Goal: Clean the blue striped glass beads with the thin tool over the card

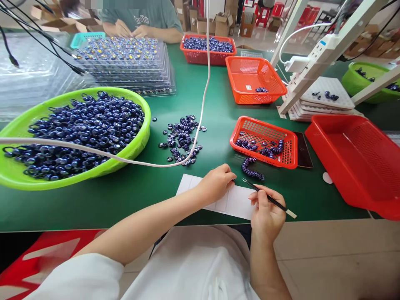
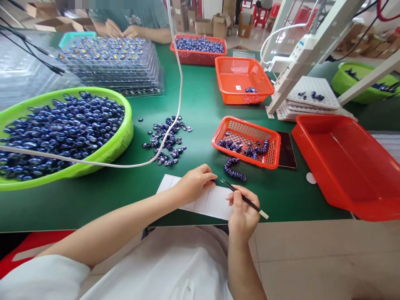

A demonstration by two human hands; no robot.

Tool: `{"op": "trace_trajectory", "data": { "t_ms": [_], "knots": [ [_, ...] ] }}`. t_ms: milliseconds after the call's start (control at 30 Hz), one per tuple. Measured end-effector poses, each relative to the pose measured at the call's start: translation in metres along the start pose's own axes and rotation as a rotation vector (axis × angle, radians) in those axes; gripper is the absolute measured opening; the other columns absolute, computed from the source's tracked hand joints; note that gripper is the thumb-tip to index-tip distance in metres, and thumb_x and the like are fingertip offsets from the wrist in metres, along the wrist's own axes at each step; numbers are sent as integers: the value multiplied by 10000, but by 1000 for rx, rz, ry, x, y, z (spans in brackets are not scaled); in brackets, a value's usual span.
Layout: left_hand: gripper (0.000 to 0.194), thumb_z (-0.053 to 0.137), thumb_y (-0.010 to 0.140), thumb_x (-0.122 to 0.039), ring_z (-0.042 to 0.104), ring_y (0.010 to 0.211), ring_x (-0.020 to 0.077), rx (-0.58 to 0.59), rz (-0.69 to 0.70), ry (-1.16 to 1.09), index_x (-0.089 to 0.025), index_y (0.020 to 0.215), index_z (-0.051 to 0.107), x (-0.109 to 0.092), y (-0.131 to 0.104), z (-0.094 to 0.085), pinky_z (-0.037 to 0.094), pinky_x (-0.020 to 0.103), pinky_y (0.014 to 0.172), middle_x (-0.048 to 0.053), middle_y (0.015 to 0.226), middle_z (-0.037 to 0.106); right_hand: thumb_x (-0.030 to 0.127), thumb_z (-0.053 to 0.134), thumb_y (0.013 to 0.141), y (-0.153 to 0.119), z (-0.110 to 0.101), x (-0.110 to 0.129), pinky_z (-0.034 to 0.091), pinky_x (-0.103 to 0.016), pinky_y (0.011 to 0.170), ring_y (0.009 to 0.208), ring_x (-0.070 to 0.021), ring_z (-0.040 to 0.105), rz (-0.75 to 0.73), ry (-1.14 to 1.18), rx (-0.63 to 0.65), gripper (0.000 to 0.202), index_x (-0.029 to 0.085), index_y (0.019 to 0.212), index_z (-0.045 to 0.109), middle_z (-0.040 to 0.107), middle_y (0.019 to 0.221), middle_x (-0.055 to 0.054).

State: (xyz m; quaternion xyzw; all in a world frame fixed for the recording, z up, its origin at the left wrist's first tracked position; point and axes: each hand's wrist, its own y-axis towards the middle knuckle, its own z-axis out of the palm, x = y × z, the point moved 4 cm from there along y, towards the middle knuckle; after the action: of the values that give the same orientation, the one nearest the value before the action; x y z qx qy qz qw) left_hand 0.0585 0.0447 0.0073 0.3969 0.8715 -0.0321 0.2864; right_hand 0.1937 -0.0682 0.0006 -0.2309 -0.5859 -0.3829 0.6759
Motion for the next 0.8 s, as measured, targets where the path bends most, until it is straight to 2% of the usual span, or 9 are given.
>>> {"op": "trace_trajectory", "data": {
  "t_ms": [300, 467, 533, 633, 700, 800],
  "knots": [
    [178, 618, 865, -89, 667, 783, 146, 16, -10, -166, -165, 958, 749, -2, 14, 7, 551, 261, 770, 55, 939, 699, 339, 729, 839, 2, -1, -4, 469, -242, 509, 581, -122, 654, 31, -22, 32, 201, 178, 909, 630, 733, 871, -48],
    [226, 663, 846, -79, 708, 870, 177, 13, -33, -242, -161, 1044, 736, -2, 15, 1, 563, 283, 824, 55, 991, 759, 352, 716, 848, 1, 0, -3, 472, -245, 519, 575, -122, 639, 41, -59, 42, 207, 175, 920, 638, 718, 798, -36],
    [275, 697, 833, -91, 713, 846, 169, 13, -68, -277, -173, 1094, 720, -1, 10, -5, 570, 285, 823, 40, 1000, 764, 351, 710, 853, -1, 0, 0, 480, -250, 529, 575, -123, 635, 28, -83, 35, 204, 174, 929, 646, 709, 766, -29],
    [274, 737, 804, -96, 702, 769, 141, 6, -115, -338, -172, 1066, 708, 1, -5, -15, 579, 270, 784, 17, 936, 749, 350, 717, 846, -6, -1, 11, 501, -263, 544, 597, -126, 652, -25, -139, 34, 201, 182, 935, 654, 724, 864, -47],
    [260, 764, 771, -94, 695, 751, 131, -14, -152, -386, -158, 1014, 699, 3, -17, -21, 582, 255, 753, 14, 907, 722, 356, 729, 831, -7, -2, 17, 516, -274, 563, 618, -133, 669, -31, -203, 85, 206, 185, 927, 666, 731, 926, -63],
    [235, 767, 760, -97, 690, 728, 113, -27, -175, -482, -146, 975, 686, 3, -36, -26, 582, 229, 719, 18, 920, 684, 401, 738, 812, -5, 0, 17, 527, -277, 592, 598, -135, 657, 60, -351, 216, 237, 189, 910, 696, 719, 793, -32]
  ]
}}
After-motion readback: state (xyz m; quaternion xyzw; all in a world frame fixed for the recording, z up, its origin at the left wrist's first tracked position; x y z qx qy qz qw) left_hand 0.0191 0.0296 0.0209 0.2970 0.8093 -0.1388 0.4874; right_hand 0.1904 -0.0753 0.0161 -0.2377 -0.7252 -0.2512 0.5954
